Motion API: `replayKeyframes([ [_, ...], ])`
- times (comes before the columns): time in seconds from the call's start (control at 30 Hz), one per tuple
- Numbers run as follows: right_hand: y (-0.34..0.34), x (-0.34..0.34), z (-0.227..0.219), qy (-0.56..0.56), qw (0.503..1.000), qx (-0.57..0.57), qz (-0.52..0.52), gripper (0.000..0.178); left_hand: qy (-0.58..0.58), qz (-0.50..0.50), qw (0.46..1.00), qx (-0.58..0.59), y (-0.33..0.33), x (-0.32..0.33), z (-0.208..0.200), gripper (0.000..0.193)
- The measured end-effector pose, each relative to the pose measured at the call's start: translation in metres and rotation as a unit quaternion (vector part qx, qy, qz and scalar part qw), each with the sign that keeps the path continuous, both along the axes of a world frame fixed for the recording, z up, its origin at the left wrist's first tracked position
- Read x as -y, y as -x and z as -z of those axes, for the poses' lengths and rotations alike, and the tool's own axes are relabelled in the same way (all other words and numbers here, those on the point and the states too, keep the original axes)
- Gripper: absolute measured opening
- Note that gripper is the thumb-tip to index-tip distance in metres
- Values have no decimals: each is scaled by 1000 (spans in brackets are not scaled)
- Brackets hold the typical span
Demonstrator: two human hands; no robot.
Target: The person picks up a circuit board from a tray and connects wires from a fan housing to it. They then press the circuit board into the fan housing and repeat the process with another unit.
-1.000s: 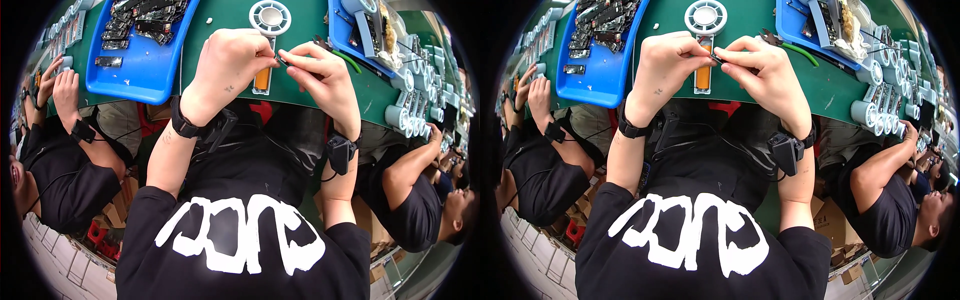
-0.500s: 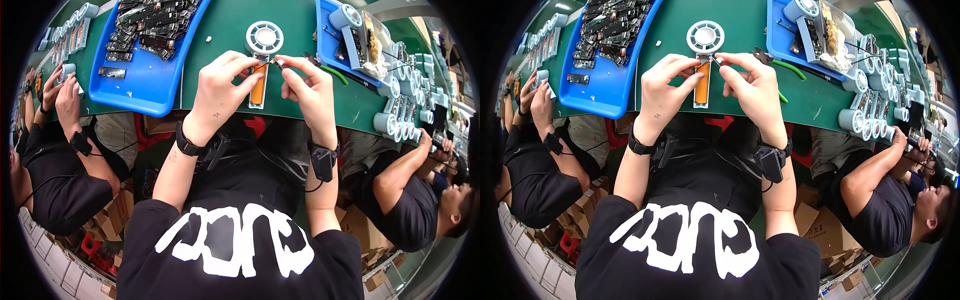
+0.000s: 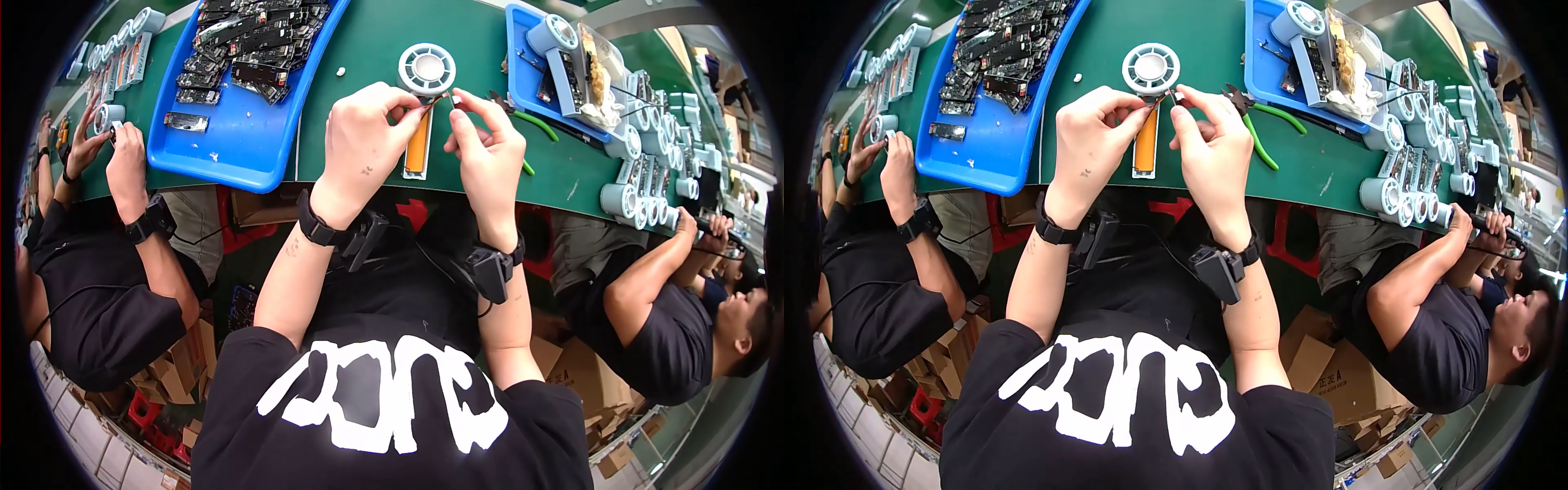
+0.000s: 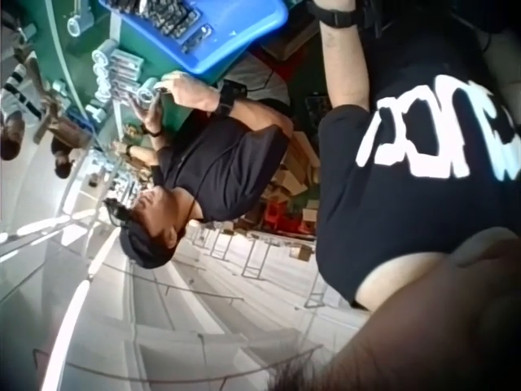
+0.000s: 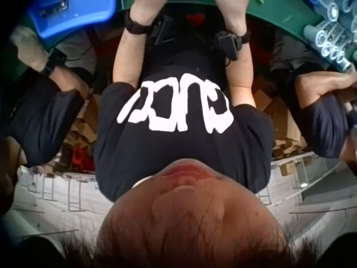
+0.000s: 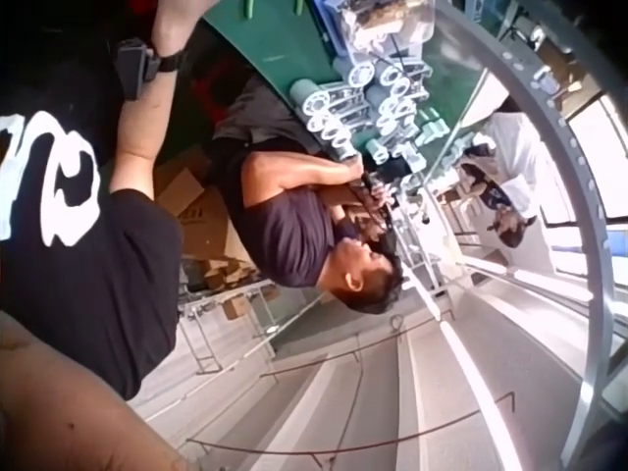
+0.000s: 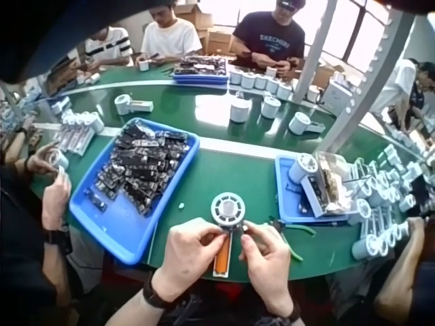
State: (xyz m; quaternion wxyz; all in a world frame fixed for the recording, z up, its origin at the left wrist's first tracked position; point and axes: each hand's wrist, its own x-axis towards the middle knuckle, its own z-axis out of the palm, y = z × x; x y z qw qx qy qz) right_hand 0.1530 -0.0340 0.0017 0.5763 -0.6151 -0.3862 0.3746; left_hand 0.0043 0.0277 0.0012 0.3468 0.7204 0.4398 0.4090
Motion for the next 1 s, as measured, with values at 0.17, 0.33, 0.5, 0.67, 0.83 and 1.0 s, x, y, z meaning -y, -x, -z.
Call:
replayKeyframes([
  [0.17,12,9,7,-71,980,186,13,29,39,-36,998,-25,-11,0,0,9],
  [0.33,22,14,11,-80,970,229,29,28,172,-46,982,62,-13,0,4,13],
  [0.5,28,10,2,-49,984,170,31,27,185,24,972,147,7,9,11,17],
  [0.67,28,9,2,-54,979,192,36,25,145,79,978,125,18,16,5,26],
  [0.83,27,9,6,-53,986,153,43,23,293,77,948,97,35,42,-6,32],
  [1.0,24,10,4,-47,984,166,33,23,333,81,935,90,39,51,2,31],
])
